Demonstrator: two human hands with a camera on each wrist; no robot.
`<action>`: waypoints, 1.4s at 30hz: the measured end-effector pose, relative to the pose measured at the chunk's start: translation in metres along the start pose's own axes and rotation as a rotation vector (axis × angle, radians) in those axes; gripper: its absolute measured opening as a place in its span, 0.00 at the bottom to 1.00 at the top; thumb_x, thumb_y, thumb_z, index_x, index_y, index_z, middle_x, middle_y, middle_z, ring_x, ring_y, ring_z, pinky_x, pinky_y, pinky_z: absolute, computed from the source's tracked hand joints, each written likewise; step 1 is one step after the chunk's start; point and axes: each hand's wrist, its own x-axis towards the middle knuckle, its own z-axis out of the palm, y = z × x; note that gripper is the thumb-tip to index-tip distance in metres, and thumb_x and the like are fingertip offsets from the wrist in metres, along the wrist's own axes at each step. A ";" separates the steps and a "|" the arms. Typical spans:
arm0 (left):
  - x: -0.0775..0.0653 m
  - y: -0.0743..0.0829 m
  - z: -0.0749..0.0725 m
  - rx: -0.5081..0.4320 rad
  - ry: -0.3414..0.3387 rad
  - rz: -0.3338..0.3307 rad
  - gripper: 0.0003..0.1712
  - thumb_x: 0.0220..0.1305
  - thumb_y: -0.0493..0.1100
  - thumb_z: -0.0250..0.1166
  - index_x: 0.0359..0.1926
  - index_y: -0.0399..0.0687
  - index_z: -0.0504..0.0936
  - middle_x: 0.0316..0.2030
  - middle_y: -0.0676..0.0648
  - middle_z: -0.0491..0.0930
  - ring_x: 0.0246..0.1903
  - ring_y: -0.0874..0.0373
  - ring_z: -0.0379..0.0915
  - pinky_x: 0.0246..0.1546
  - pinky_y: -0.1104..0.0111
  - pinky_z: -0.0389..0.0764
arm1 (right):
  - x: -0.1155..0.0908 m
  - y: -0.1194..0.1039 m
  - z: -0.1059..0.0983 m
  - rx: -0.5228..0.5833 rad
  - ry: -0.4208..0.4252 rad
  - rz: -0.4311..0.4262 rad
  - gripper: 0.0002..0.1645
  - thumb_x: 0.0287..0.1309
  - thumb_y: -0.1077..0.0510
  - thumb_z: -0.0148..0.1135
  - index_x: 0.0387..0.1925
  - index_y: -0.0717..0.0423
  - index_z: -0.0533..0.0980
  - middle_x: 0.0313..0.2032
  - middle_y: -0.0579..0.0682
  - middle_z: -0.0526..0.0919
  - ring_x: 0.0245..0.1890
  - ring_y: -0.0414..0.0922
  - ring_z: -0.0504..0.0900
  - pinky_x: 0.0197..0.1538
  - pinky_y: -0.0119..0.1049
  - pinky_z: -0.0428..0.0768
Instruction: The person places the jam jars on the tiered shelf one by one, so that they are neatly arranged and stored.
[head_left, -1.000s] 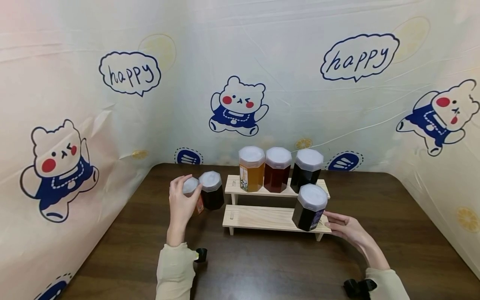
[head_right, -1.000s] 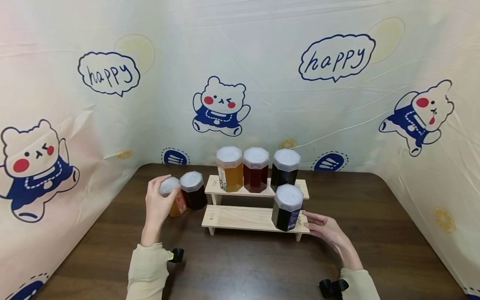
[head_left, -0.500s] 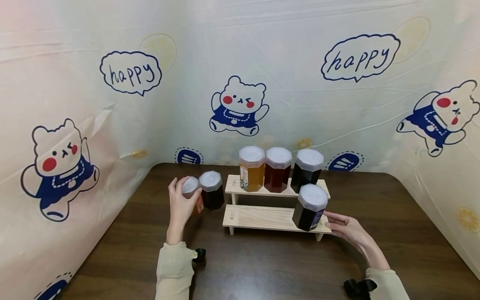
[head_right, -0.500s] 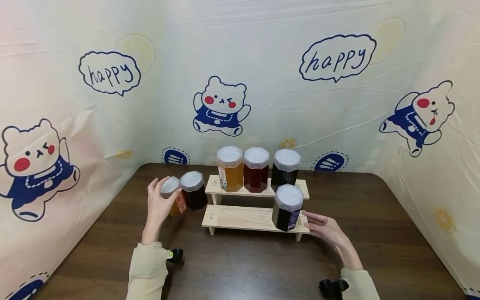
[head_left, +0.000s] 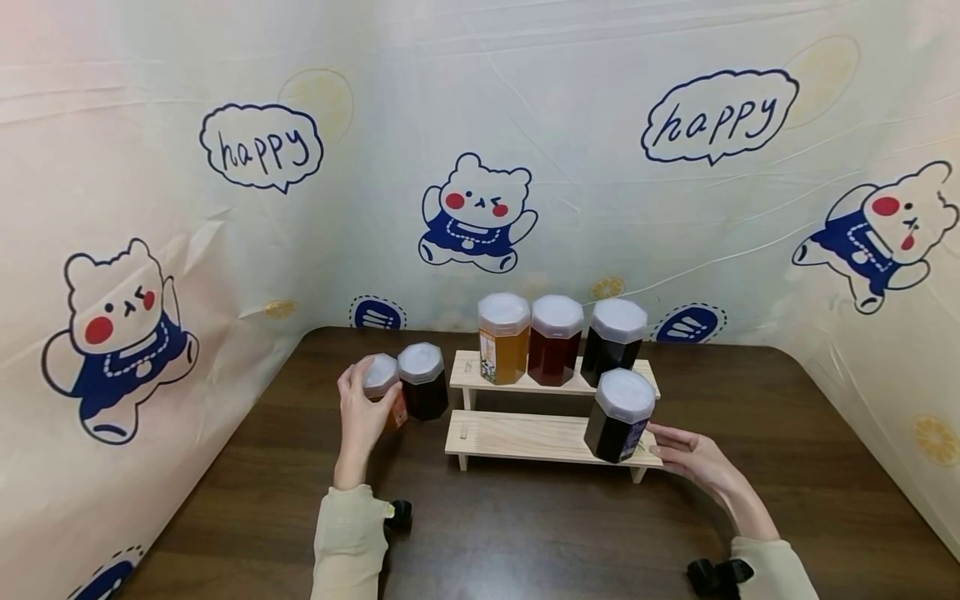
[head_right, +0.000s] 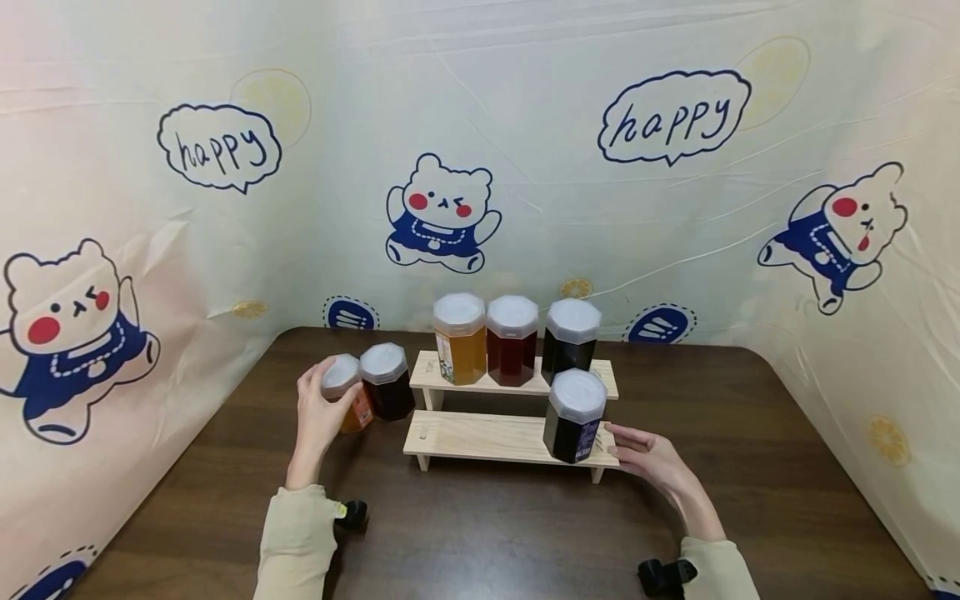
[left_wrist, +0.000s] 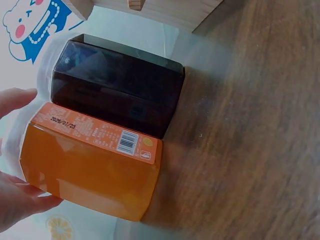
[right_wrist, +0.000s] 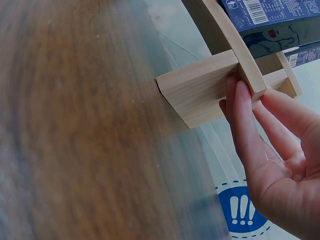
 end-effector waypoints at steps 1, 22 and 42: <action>0.000 -0.001 0.000 0.002 0.002 -0.005 0.32 0.46 0.37 0.68 0.54 0.37 0.69 0.53 0.31 0.58 0.54 0.37 0.56 0.53 0.48 0.59 | 0.000 0.000 0.000 -0.004 0.000 0.002 0.21 0.54 0.63 0.57 0.52 0.52 0.71 0.44 0.33 0.75 0.44 0.28 0.73 0.43 0.30 0.75; 0.000 -0.011 -0.005 0.074 0.062 -0.010 0.32 0.37 0.42 0.74 0.49 0.43 0.75 0.46 0.35 0.67 0.45 0.38 0.66 0.44 0.45 0.66 | -0.002 -0.001 0.000 0.007 -0.023 -0.019 0.30 0.55 0.64 0.56 0.58 0.71 0.60 0.46 0.36 0.75 0.45 0.30 0.73 0.43 0.31 0.75; 0.001 0.035 -0.030 0.036 0.138 0.067 0.31 0.33 0.43 0.76 0.44 0.46 0.78 0.40 0.39 0.70 0.41 0.43 0.68 0.40 0.51 0.68 | 0.000 0.000 -0.001 0.015 -0.028 -0.019 0.26 0.55 0.64 0.56 0.57 0.64 0.66 0.44 0.34 0.75 0.45 0.30 0.74 0.43 0.31 0.75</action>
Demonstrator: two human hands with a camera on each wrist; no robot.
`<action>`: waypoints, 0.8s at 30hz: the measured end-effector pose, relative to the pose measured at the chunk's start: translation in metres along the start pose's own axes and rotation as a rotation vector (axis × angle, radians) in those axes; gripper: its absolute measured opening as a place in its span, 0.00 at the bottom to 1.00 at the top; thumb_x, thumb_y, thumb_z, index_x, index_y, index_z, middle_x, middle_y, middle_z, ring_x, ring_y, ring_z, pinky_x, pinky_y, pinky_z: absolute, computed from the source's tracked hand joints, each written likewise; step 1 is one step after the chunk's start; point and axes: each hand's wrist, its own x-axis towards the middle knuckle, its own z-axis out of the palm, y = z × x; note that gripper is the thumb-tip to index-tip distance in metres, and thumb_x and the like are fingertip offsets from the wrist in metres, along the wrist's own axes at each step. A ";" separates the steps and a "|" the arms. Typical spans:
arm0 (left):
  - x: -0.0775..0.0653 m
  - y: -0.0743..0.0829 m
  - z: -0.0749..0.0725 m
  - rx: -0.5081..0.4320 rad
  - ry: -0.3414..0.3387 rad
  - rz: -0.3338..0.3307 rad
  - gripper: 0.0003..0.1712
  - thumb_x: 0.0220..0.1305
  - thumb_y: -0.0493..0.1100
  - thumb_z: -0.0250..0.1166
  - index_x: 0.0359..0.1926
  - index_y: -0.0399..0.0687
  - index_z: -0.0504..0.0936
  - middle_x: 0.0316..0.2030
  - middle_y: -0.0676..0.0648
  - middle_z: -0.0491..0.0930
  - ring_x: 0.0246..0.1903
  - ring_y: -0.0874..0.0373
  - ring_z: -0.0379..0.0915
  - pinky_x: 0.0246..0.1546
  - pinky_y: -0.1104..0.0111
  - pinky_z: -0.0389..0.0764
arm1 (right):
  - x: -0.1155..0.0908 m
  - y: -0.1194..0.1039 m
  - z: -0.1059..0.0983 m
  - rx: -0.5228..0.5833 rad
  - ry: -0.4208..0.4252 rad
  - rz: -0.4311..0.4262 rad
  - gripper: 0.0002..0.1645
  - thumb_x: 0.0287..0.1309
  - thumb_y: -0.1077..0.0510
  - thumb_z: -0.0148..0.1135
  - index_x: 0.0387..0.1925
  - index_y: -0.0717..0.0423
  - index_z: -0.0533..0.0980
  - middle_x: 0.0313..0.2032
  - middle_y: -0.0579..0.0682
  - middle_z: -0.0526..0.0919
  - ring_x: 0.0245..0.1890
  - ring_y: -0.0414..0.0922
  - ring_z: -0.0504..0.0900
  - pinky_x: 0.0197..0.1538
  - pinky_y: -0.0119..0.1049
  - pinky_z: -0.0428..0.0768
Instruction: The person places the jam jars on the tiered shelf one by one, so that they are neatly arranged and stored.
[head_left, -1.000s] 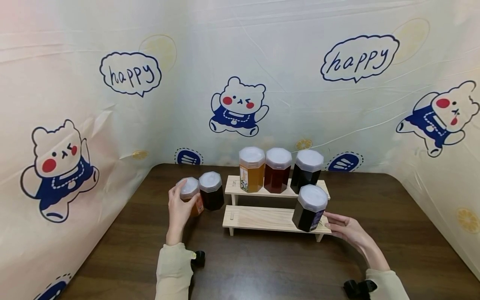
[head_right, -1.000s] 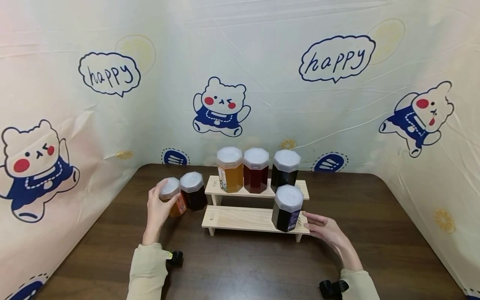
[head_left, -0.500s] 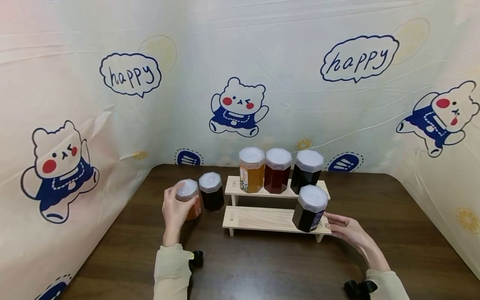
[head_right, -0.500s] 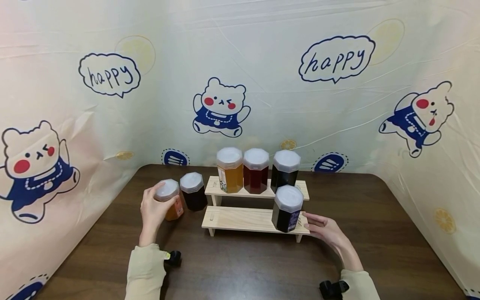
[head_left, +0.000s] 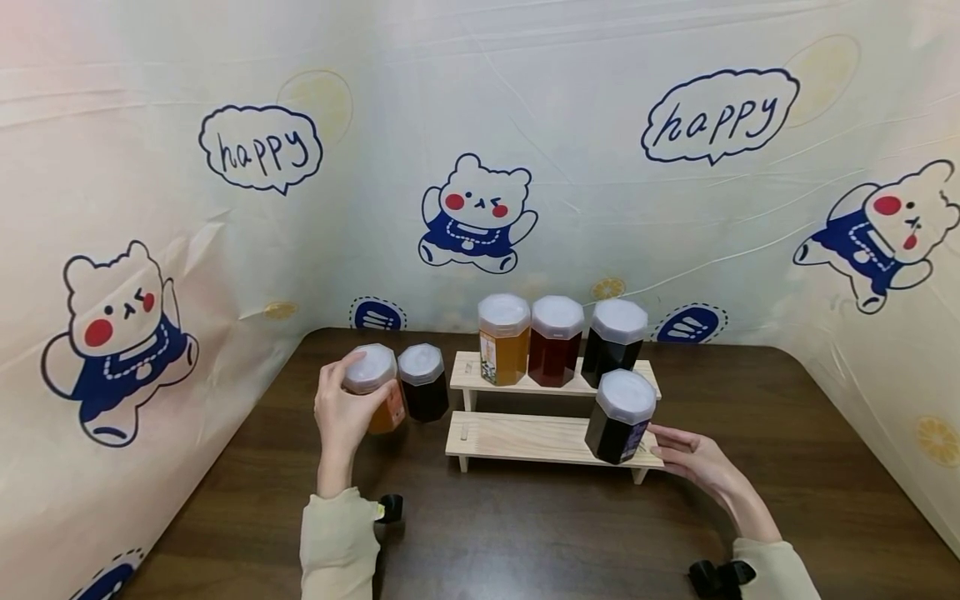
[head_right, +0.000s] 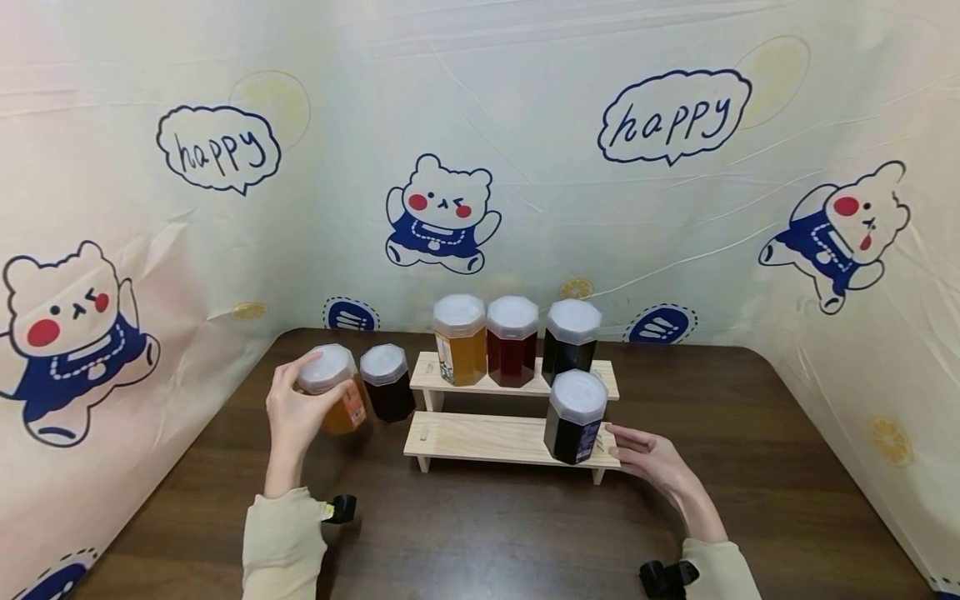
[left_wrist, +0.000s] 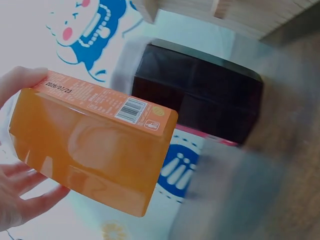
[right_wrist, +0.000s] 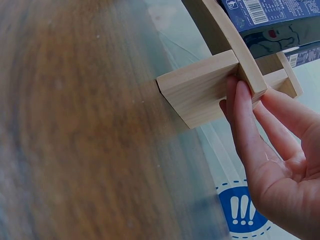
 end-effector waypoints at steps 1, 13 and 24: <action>0.000 0.002 -0.001 -0.013 0.001 0.000 0.31 0.32 0.43 0.76 0.44 0.46 0.78 0.41 0.39 0.70 0.41 0.44 0.68 0.40 0.51 0.68 | 0.000 0.000 0.000 0.000 0.001 0.001 0.26 0.55 0.64 0.56 0.57 0.64 0.66 0.44 0.34 0.75 0.45 0.30 0.74 0.43 0.31 0.75; -0.003 0.031 -0.006 -0.114 -0.003 0.025 0.31 0.32 0.41 0.76 0.45 0.46 0.78 0.40 0.42 0.70 0.41 0.53 0.68 0.37 0.57 0.73 | 0.000 0.002 -0.001 -0.016 0.010 0.001 0.24 0.55 0.63 0.56 0.55 0.59 0.69 0.48 0.39 0.74 0.45 0.31 0.74 0.43 0.31 0.75; -0.014 0.064 0.000 -0.222 -0.099 0.002 0.30 0.36 0.41 0.75 0.46 0.46 0.77 0.42 0.44 0.69 0.42 0.55 0.68 0.39 0.60 0.74 | 0.001 0.002 -0.001 -0.019 0.012 0.002 0.22 0.55 0.63 0.56 0.53 0.54 0.70 0.50 0.42 0.73 0.46 0.30 0.73 0.44 0.31 0.75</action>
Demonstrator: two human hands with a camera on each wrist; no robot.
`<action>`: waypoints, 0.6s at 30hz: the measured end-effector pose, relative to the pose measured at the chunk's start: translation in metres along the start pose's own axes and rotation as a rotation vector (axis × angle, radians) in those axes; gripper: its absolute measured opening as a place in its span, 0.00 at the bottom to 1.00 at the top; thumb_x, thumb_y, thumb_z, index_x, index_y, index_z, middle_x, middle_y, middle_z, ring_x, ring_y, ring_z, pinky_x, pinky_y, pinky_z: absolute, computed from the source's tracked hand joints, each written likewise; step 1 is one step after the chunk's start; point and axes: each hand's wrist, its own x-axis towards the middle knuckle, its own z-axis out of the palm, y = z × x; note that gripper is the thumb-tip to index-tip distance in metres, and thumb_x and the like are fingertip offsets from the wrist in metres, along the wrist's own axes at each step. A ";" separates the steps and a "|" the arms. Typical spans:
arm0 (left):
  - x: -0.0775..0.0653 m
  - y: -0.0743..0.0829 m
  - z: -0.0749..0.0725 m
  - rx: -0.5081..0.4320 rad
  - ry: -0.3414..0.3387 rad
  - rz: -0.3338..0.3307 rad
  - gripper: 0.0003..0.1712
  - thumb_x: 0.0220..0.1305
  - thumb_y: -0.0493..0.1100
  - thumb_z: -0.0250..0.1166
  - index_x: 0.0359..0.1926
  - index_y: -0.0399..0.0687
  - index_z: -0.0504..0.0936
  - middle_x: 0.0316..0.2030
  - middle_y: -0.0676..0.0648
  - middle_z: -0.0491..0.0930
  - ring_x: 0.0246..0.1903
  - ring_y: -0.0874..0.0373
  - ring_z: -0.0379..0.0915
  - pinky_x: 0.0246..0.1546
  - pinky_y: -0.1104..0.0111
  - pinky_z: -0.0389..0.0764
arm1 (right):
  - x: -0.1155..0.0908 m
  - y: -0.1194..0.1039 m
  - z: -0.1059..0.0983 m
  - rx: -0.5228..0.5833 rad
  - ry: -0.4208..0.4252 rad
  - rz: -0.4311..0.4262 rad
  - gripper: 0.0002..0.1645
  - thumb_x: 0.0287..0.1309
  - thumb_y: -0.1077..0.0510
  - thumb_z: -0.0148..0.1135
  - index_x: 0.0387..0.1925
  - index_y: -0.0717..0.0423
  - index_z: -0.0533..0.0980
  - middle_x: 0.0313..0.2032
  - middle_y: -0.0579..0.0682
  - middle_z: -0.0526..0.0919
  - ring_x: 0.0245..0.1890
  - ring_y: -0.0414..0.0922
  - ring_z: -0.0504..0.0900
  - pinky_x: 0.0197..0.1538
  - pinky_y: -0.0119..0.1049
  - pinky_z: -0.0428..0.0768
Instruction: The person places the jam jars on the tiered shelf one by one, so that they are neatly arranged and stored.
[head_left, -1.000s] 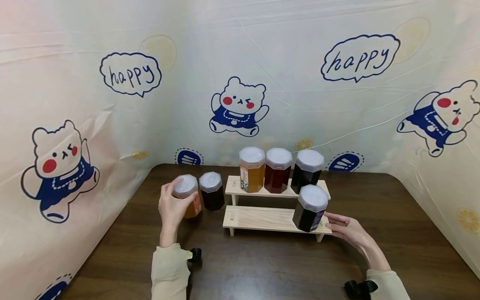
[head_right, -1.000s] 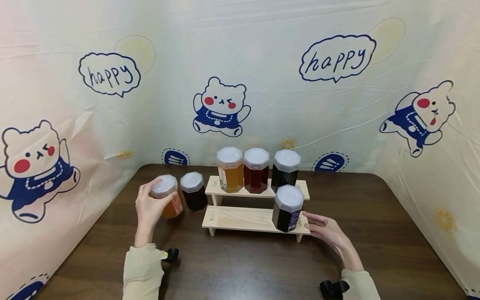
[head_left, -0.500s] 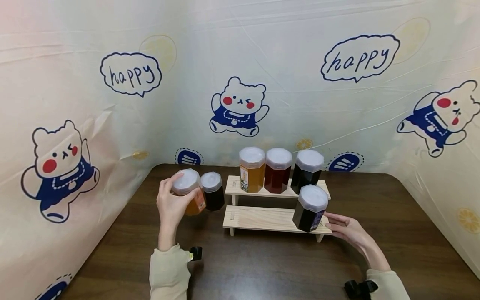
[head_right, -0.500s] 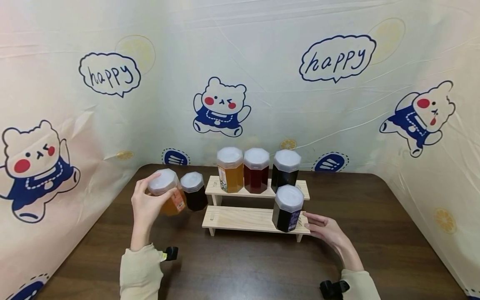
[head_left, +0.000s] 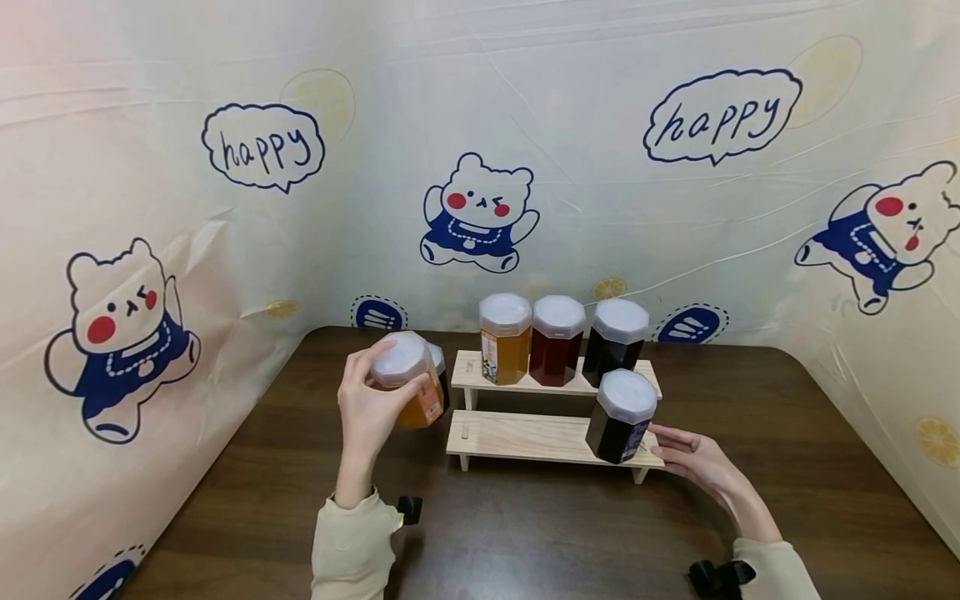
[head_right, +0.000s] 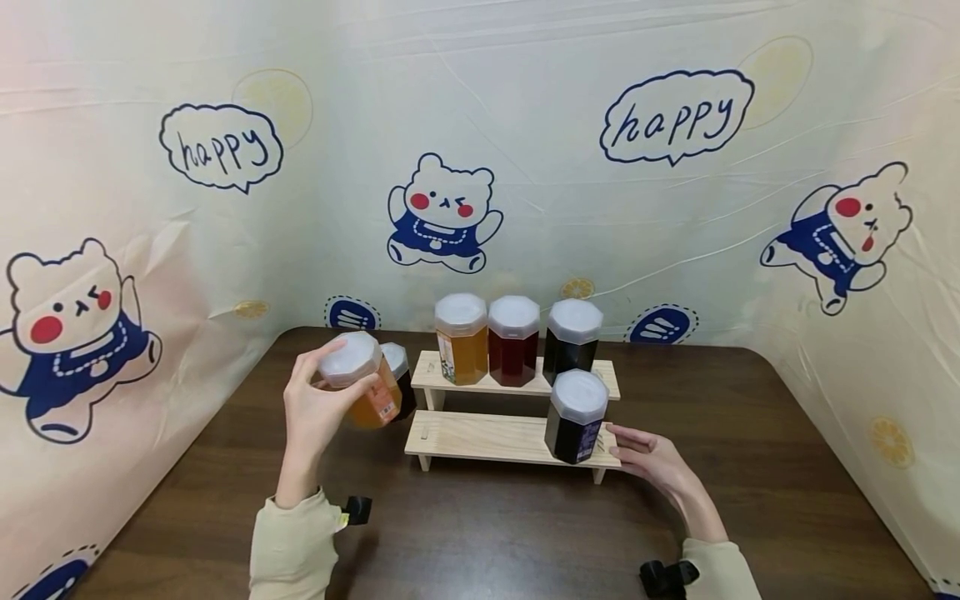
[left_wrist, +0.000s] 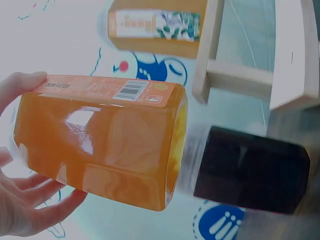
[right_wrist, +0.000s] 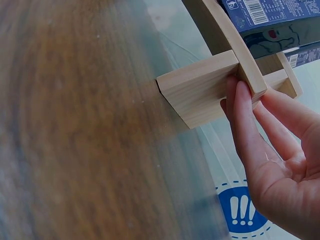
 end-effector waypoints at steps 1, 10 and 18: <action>-0.001 0.002 0.001 -0.002 -0.006 0.006 0.29 0.36 0.41 0.75 0.46 0.47 0.78 0.42 0.44 0.70 0.42 0.55 0.68 0.39 0.60 0.74 | 0.000 0.000 0.000 0.000 -0.003 0.001 0.21 0.55 0.63 0.56 0.52 0.52 0.71 0.50 0.42 0.73 0.46 0.30 0.73 0.44 0.31 0.75; -0.009 0.012 0.018 -0.022 -0.064 0.088 0.31 0.34 0.40 0.76 0.45 0.46 0.77 0.42 0.44 0.70 0.41 0.53 0.68 0.37 0.59 0.74 | 0.000 0.000 0.001 -0.033 0.020 0.024 0.26 0.55 0.62 0.57 0.56 0.59 0.67 0.51 0.42 0.72 0.45 0.28 0.72 0.44 0.31 0.75; -0.020 0.017 0.044 -0.069 -0.136 0.121 0.32 0.31 0.38 0.77 0.44 0.42 0.78 0.44 0.41 0.71 0.42 0.50 0.68 0.38 0.59 0.73 | 0.000 -0.002 0.003 -0.071 0.036 0.034 0.31 0.55 0.60 0.57 0.59 0.65 0.61 0.58 0.55 0.65 0.45 0.26 0.71 0.45 0.31 0.74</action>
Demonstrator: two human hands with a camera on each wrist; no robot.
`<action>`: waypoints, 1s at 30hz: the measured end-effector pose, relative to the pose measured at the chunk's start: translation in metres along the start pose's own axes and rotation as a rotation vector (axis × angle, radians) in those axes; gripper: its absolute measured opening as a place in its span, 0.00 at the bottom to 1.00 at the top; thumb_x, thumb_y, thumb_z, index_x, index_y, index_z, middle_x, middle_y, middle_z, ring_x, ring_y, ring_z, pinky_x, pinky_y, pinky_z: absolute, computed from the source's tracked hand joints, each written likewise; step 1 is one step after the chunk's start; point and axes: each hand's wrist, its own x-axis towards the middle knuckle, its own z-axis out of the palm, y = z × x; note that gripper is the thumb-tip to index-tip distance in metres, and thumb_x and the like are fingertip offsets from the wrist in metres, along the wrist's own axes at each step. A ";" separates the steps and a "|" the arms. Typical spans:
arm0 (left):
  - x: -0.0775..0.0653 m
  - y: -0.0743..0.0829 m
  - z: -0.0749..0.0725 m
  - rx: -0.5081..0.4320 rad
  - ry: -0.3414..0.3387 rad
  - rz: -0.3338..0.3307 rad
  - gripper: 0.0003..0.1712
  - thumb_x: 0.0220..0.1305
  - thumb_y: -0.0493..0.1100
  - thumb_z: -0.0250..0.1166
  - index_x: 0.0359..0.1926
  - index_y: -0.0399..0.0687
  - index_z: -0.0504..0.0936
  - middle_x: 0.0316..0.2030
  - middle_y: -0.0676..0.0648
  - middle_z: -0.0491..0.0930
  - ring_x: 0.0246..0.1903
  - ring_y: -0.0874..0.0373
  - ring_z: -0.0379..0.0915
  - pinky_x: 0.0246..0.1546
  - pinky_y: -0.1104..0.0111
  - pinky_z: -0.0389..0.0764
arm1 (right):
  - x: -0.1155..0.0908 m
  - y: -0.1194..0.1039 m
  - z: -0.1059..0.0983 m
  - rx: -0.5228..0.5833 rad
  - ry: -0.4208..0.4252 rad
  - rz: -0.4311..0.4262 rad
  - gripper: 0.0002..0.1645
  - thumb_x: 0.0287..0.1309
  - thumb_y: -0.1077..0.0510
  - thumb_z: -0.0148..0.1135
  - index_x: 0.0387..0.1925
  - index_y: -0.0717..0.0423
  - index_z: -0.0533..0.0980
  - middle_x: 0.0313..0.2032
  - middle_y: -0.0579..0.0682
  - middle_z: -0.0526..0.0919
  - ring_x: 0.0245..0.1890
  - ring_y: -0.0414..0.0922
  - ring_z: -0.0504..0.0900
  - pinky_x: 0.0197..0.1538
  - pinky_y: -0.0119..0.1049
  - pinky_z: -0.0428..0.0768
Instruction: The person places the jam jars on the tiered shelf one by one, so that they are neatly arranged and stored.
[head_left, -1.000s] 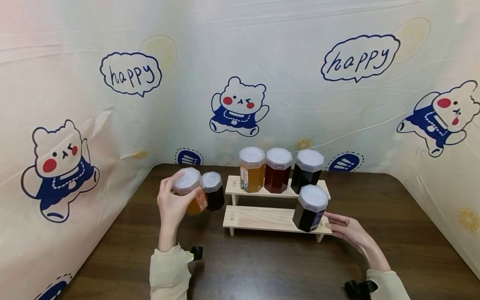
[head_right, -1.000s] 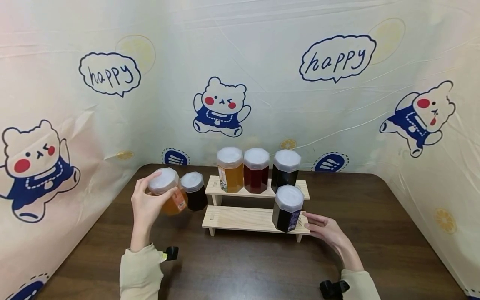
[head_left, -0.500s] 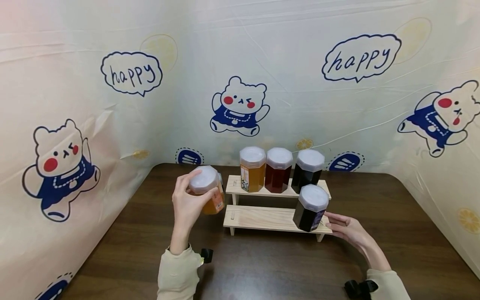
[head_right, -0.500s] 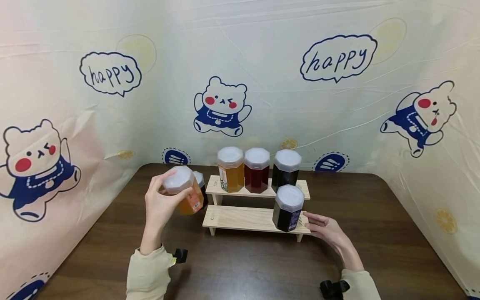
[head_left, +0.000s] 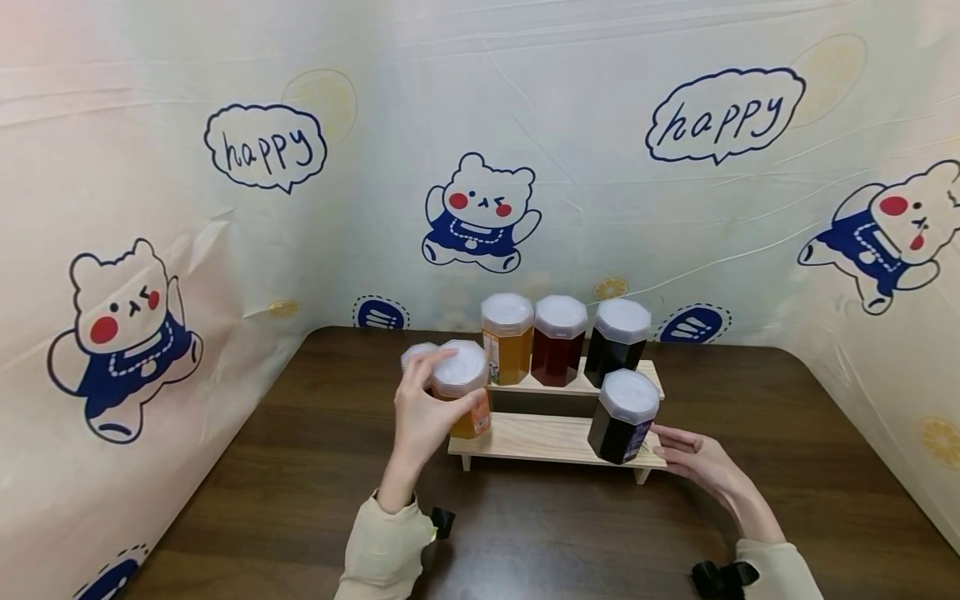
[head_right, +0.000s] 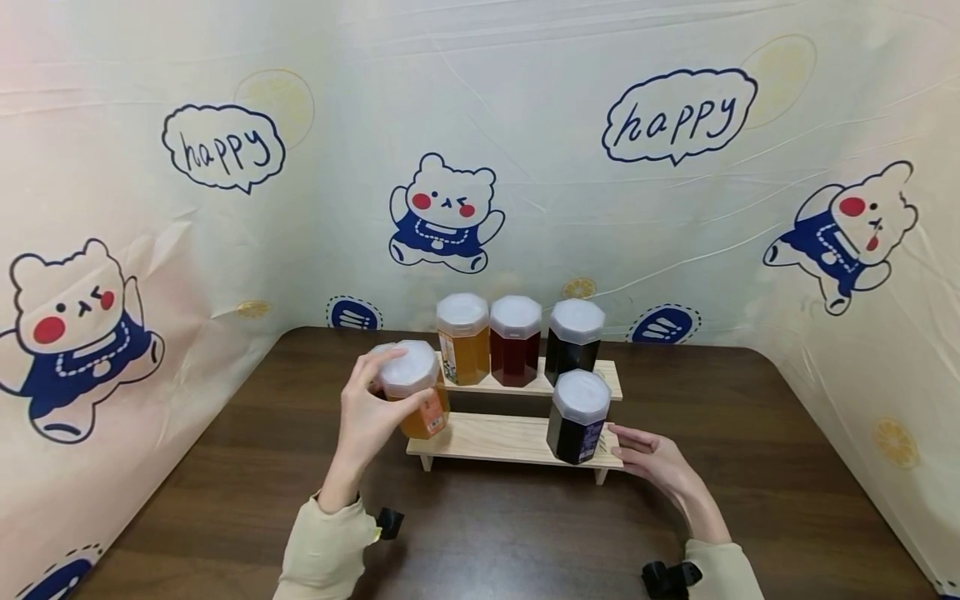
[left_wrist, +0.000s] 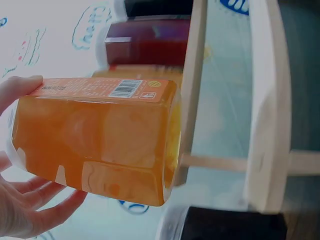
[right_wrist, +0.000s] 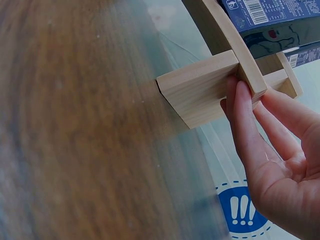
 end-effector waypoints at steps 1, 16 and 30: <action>-0.001 0.001 0.004 -0.003 -0.008 -0.001 0.32 0.30 0.37 0.77 0.44 0.41 0.78 0.43 0.40 0.71 0.42 0.50 0.68 0.38 0.58 0.73 | 0.000 0.000 0.000 -0.001 0.000 0.001 0.32 0.55 0.60 0.57 0.60 0.66 0.61 0.58 0.54 0.65 0.45 0.26 0.71 0.45 0.31 0.74; -0.022 0.002 0.049 -0.032 -0.106 0.076 0.30 0.33 0.43 0.76 0.43 0.49 0.77 0.43 0.46 0.71 0.44 0.53 0.69 0.40 0.60 0.73 | -0.001 0.001 -0.001 0.009 -0.001 -0.002 0.27 0.55 0.60 0.57 0.57 0.59 0.66 0.48 0.38 0.73 0.45 0.26 0.72 0.44 0.30 0.74; -0.038 0.007 0.075 -0.028 -0.211 0.046 0.30 0.34 0.44 0.76 0.44 0.52 0.77 0.44 0.48 0.70 0.42 0.54 0.71 0.38 0.63 0.73 | 0.000 0.000 0.000 0.047 -0.019 -0.014 0.21 0.55 0.62 0.57 0.52 0.50 0.70 0.44 0.33 0.74 0.45 0.26 0.72 0.43 0.30 0.75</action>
